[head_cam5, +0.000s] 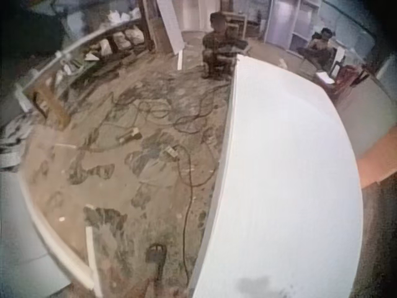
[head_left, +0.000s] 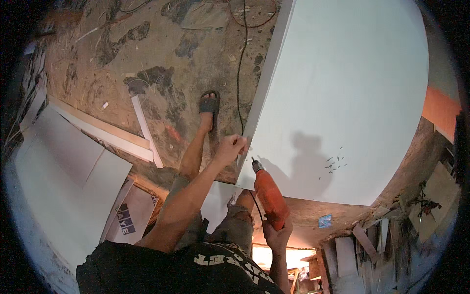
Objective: The person assembles a large white structure by aligning panels with another person and driving screws into the edges using an electric drill.
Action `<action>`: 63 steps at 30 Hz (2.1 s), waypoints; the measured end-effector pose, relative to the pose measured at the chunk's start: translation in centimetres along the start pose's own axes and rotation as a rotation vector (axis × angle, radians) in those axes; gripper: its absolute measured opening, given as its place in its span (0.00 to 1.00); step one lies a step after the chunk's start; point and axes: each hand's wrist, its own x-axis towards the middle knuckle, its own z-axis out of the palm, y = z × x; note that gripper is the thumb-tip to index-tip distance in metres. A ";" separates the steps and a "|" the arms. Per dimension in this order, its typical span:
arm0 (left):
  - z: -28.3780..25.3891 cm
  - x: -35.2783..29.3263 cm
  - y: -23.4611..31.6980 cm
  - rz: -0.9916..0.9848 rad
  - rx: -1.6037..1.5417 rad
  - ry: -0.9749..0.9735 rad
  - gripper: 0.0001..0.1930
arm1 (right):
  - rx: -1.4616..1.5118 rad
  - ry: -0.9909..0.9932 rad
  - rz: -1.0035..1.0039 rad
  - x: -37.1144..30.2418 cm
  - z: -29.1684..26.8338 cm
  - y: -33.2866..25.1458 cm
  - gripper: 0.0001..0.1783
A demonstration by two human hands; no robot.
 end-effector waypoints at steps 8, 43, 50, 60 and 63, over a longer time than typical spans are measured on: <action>2.6 -2.7 -4.1 -0.081 -0.434 -0.031 0.08 | 0.160 -0.019 0.074 -0.3 -0.7 0.7 0.14; 2.0 -2.5 -4.9 -0.315 -1.022 -0.277 0.09 | 0.292 -0.073 0.320 1.0 -2.3 -3.7 0.15; 1.2 -1.6 -2.7 -0.253 -0.980 -0.335 0.11 | 0.286 -0.124 0.148 2.1 -2.3 -2.5 0.13; 5.0 2.2 0.7 0.268 0.054 0.477 0.18 | 0.407 0.065 0.155 4.8 -1.8 -4.6 0.19; 7.4 3.8 0.7 0.274 0.007 0.522 0.18 | 0.375 0.017 0.272 5.9 -3.0 -3.0 0.19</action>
